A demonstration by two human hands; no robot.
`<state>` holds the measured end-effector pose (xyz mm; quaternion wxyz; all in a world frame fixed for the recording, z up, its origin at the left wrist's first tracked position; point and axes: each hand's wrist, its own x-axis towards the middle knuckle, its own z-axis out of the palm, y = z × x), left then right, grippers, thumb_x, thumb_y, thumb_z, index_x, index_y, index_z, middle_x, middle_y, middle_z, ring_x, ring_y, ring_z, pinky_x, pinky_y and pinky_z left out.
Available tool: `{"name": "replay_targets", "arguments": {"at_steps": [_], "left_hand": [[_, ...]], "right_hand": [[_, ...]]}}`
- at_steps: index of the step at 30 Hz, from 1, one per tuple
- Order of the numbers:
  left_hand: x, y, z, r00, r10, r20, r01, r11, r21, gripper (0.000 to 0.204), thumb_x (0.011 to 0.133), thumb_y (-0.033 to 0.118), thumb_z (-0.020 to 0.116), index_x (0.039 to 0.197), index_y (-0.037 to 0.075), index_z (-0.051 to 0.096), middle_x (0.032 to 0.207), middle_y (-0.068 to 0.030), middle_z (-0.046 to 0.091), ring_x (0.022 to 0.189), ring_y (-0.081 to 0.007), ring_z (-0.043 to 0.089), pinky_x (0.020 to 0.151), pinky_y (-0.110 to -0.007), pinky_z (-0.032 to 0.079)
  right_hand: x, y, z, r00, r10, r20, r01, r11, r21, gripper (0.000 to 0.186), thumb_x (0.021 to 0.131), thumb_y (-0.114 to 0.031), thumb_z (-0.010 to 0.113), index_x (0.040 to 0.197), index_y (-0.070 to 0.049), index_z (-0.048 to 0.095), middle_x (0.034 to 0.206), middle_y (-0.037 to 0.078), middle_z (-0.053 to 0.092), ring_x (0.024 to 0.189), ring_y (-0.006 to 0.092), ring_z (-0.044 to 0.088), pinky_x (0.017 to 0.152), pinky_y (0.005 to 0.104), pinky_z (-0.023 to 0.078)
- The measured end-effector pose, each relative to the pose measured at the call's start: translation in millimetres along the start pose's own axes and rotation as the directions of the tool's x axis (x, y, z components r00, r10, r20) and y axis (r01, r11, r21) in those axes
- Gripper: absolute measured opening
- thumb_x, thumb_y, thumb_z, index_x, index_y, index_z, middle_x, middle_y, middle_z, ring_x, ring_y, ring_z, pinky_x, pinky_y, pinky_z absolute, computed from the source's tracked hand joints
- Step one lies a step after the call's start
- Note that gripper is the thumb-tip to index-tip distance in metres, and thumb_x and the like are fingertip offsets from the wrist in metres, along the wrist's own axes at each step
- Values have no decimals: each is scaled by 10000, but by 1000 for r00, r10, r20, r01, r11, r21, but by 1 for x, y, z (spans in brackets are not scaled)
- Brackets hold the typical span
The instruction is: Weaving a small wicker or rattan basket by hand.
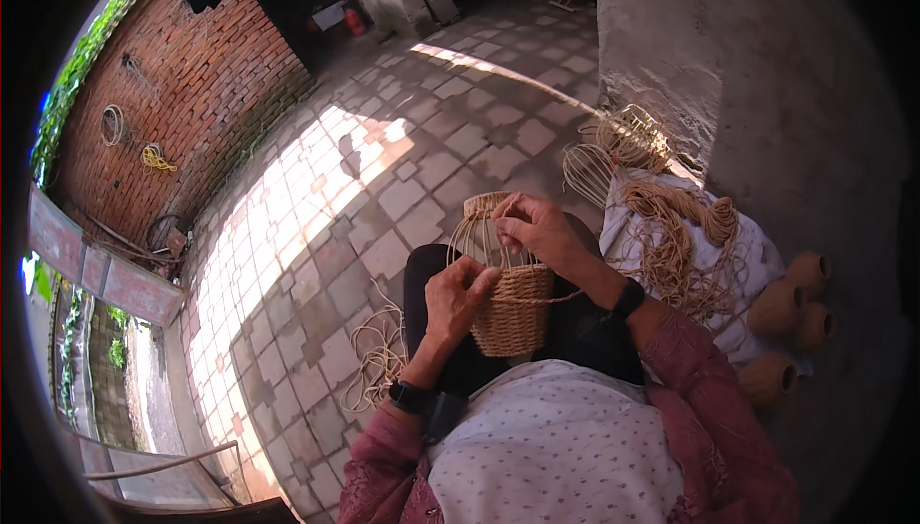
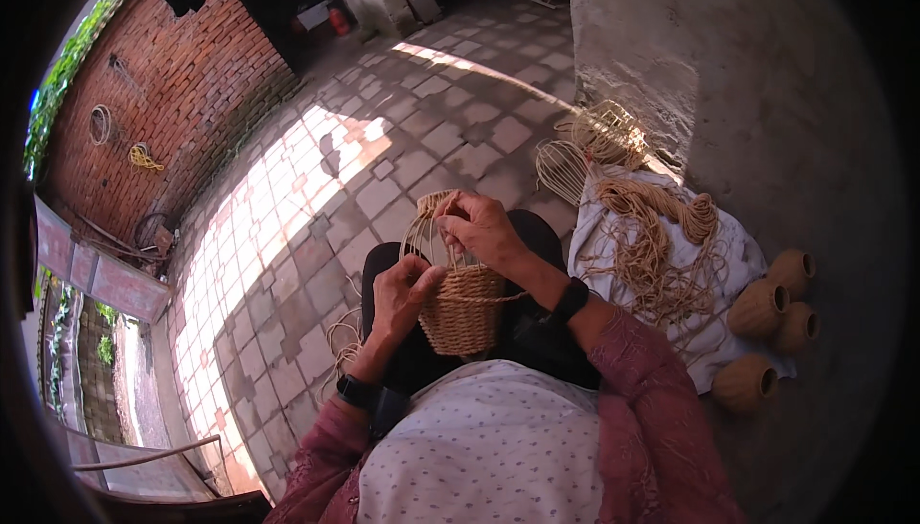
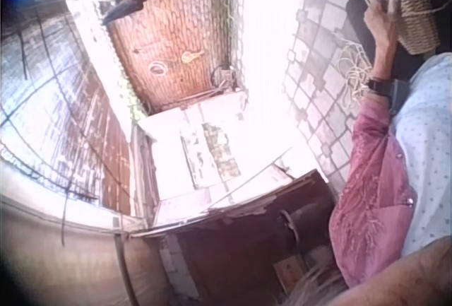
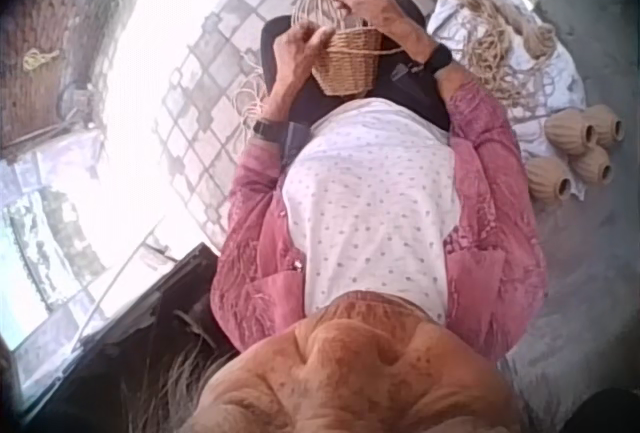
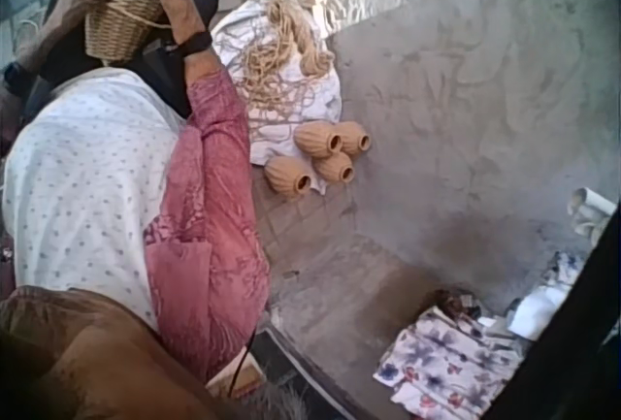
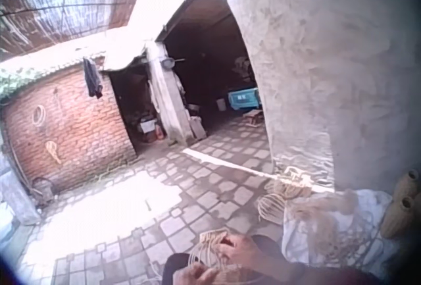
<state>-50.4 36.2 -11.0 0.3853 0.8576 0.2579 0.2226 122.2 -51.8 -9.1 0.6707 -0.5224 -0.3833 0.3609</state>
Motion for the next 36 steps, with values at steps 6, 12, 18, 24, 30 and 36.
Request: {"name": "replay_targets", "arguments": {"at_steps": [6, 12, 18, 24, 30, 36], "left_hand": [[-2, -3, 3, 996, 75, -52, -63, 976, 207, 329, 838, 362, 665, 761, 51, 591, 680, -125, 612, 651, -306, 615, 597, -388, 465], [2, -1, -3, 991, 102, -90, -86, 981, 173, 272, 854, 282, 656, 791, 22, 610, 707, -127, 629, 651, -279, 618, 626, -355, 477], [5, 30, 0, 941, 273, -200, -237, 953, 187, 111, 839, 97, 636, 945, 82, 606, 829, -111, 644, 750, -300, 648, 640, -372, 501], [4, 34, 21, 964, 266, 8, -265, 956, 128, 138, 824, 77, 586, 953, 94, 634, 752, -157, 645, 673, -333, 645, 625, -403, 501], [7, 38, 23, 984, 176, -3, -173, 971, 165, 140, 823, 108, 564, 921, 133, 661, 682, -137, 636, 670, -319, 647, 625, -421, 491], [4, 36, 26, 992, 114, -46, -102, 973, 205, 143, 814, 109, 572, 925, 143, 657, 686, -125, 651, 676, -310, 653, 632, -413, 499]], "right_hand": [[-13, 8, 30, 918, -395, 27, 165, 319, -933, 215, 788, -125, 606, 989, -50, 589, 759, 159, 605, 656, 363, 589, 613, 427, 491], [-40, 3, 27, 937, -293, -192, 97, 742, -663, 127, 830, -66, 580, 943, -22, 615, 758, 188, 622, 716, 343, 644, 652, 429, 508], [-76, 16, -16, 955, -71, -287, -60, 903, -426, 116, 893, -94, 572, 910, 2, 636, 724, 92, 621, 594, 157, 615, 561, 299, 494], [-82, 24, -28, 940, 104, -326, -228, 900, -372, 133, 882, -128, 604, 875, 3, 628, 705, 62, 615, 585, 112, 593, 551, 269, 476], [-44, 22, -20, 937, -297, -184, 138, 799, -585, 124, 805, -79, 656, 890, -28, 583, 775, 76, 606, 721, 159, 604, 656, 298, 465], [-36, 49, -7, 899, -375, -227, 92, 668, -739, 208, 776, 7, 600, 966, -53, 538, 700, 109, 582, 665, 280, 629, 601, 359, 485]]}}
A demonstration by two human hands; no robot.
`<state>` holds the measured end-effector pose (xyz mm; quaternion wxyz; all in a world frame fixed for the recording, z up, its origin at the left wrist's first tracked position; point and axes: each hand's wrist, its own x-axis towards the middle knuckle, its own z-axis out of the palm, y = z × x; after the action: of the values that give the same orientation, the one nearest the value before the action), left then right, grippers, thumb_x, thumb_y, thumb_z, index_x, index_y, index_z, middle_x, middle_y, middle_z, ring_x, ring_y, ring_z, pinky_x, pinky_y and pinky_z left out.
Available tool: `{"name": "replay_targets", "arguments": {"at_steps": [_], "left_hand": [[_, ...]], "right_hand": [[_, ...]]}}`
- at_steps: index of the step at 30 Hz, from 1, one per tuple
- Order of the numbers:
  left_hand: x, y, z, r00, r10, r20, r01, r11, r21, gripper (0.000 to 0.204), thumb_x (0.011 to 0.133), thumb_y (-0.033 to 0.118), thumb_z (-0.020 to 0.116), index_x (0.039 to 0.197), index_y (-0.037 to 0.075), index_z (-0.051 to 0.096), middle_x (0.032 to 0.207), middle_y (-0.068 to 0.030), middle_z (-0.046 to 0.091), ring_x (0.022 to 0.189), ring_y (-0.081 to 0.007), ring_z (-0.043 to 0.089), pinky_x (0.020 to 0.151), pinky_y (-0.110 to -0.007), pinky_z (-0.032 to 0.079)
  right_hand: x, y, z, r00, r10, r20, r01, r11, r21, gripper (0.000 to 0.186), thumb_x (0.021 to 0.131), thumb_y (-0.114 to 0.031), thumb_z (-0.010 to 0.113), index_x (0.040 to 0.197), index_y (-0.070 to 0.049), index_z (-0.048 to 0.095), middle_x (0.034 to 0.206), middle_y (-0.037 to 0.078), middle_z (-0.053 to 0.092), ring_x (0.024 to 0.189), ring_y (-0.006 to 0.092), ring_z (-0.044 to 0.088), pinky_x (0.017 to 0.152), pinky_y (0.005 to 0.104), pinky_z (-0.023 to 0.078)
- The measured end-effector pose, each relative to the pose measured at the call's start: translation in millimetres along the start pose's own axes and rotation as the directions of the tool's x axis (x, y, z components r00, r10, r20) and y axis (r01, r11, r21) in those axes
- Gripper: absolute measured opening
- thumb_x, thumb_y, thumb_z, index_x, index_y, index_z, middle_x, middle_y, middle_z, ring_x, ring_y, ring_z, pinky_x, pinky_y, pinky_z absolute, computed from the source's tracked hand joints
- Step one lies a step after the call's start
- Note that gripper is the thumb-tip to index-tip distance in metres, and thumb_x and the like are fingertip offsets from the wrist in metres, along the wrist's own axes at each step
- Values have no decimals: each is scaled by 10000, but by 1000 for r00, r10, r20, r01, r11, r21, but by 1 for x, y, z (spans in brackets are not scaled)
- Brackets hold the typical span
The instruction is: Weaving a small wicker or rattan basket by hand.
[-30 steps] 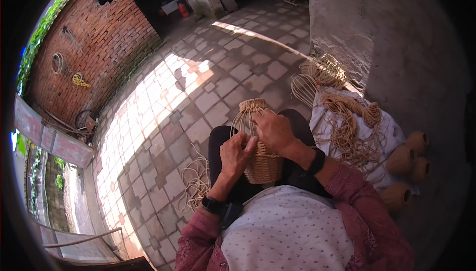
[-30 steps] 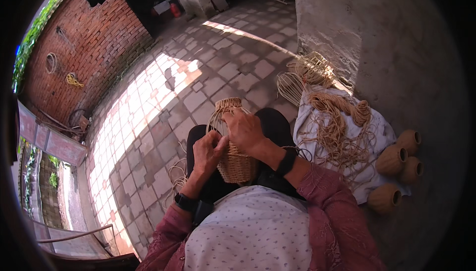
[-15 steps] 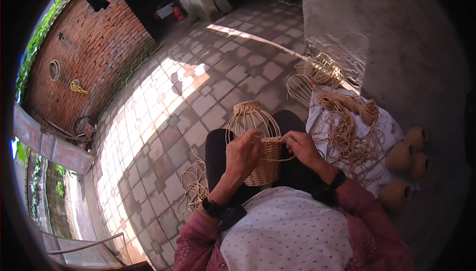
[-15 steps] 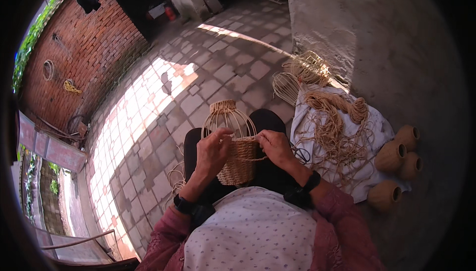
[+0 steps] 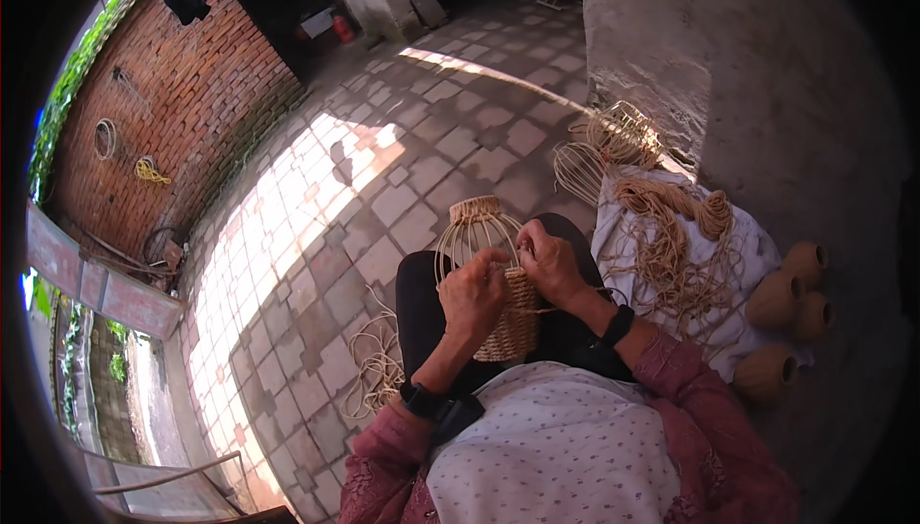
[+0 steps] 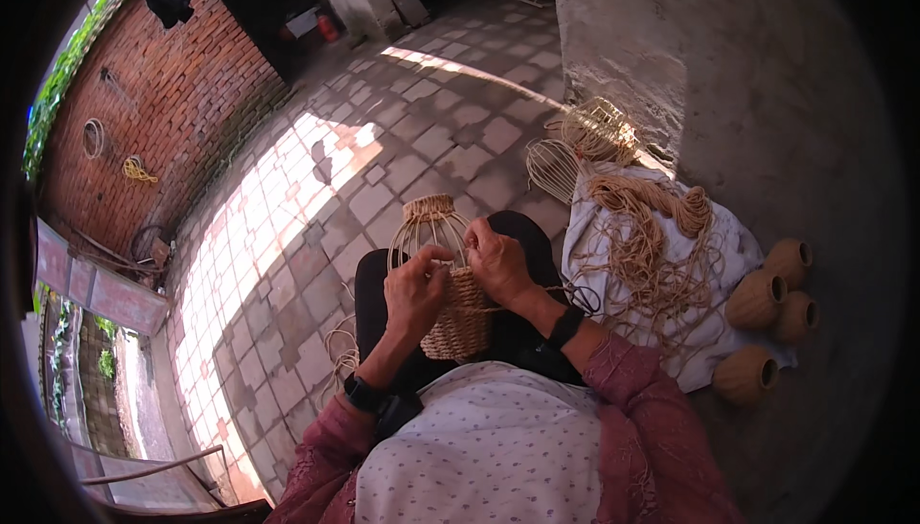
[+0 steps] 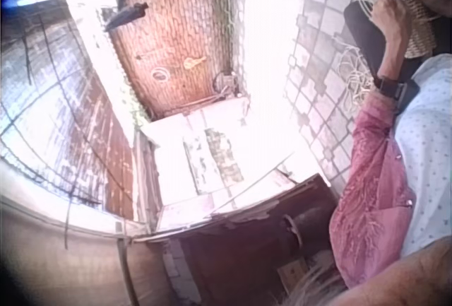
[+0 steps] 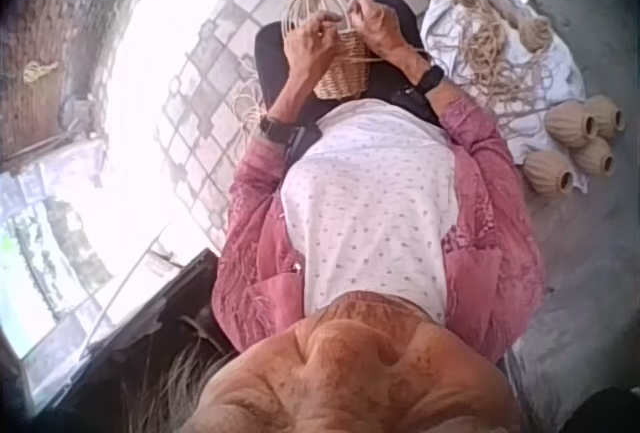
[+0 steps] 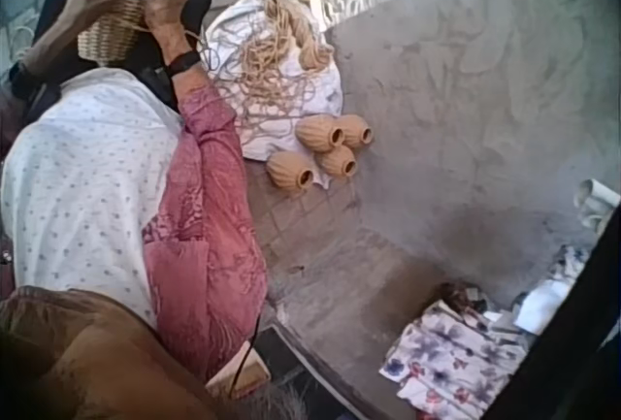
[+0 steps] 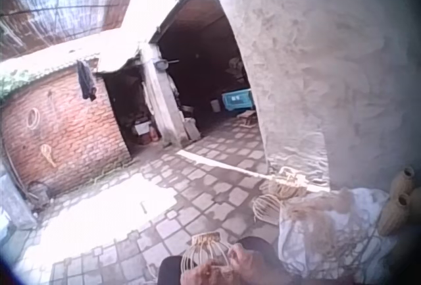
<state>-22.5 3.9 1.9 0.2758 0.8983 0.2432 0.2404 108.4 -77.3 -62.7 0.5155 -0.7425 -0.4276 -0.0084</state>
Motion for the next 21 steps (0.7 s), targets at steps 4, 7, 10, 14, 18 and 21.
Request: {"name": "replay_targets", "arguments": {"at_steps": [4, 7, 10, 14, 18, 21], "left_hand": [[2, -5, -3, 998, -53, -16, 52, 996, -75, 147, 807, 106, 590, 933, 140, 658, 706, -107, 669, 677, -289, 663, 645, -395, 507], [4, -13, -6, 989, -145, 2, 143, 974, -177, 147, 801, 104, 605, 934, 135, 660, 729, -89, 682, 684, -263, 672, 660, -376, 513], [5, -17, -6, 992, -127, -11, 122, 974, -192, 146, 788, 61, 596, 926, 64, 643, 671, -61, 650, 616, -131, 618, 612, -290, 489], [6, -17, -7, 995, -96, -13, 93, 982, -162, 146, 789, 67, 592, 927, 65, 641, 677, -58, 654, 616, -134, 620, 611, -288, 491], [5, -11, -9, 990, -127, 56, 134, 977, -163, 136, 814, 126, 587, 933, 129, 653, 730, -87, 676, 672, -244, 660, 653, -369, 503], [4, -4, -9, 992, -112, 50, 118, 981, -151, 137, 823, 127, 566, 931, 135, 650, 700, -95, 661, 659, -261, 657, 638, -388, 495]], "right_hand": [[-5, -11, -13, 980, 197, 5, -194, 960, 200, 273, 778, -11, 633, 1033, -43, 537, 685, 105, 576, 646, 268, 628, 596, 353, 491], [-13, -10, -29, 954, 277, 116, -300, 883, 360, 271, 793, -16, 644, 1051, -29, 564, 696, 108, 585, 659, 246, 633, 607, 343, 495], [-22, -8, -38, 946, 249, 207, -308, 889, 339, 210, 815, -42, 647, 1019, -16, 605, 731, 112, 612, 669, 228, 635, 621, 338, 494], [-25, -5, -43, 973, 160, 165, -193, 957, 214, 98, 825, -74, 642, 876, 3, 611, 761, 140, 636, 692, 282, 638, 639, 355, 492], [-21, 7, -37, 987, 117, 109, -122, 992, 38, 127, 817, -120, 648, 792, -11, 588, 772, 154, 646, 744, 342, 637, 655, 405, 491], [-16, 9, -36, 989, 93, 115, -85, 994, -70, 150, 810, -145, 643, 758, -17, 585, 768, 150, 649, 757, 349, 637, 661, 427, 488]]}}
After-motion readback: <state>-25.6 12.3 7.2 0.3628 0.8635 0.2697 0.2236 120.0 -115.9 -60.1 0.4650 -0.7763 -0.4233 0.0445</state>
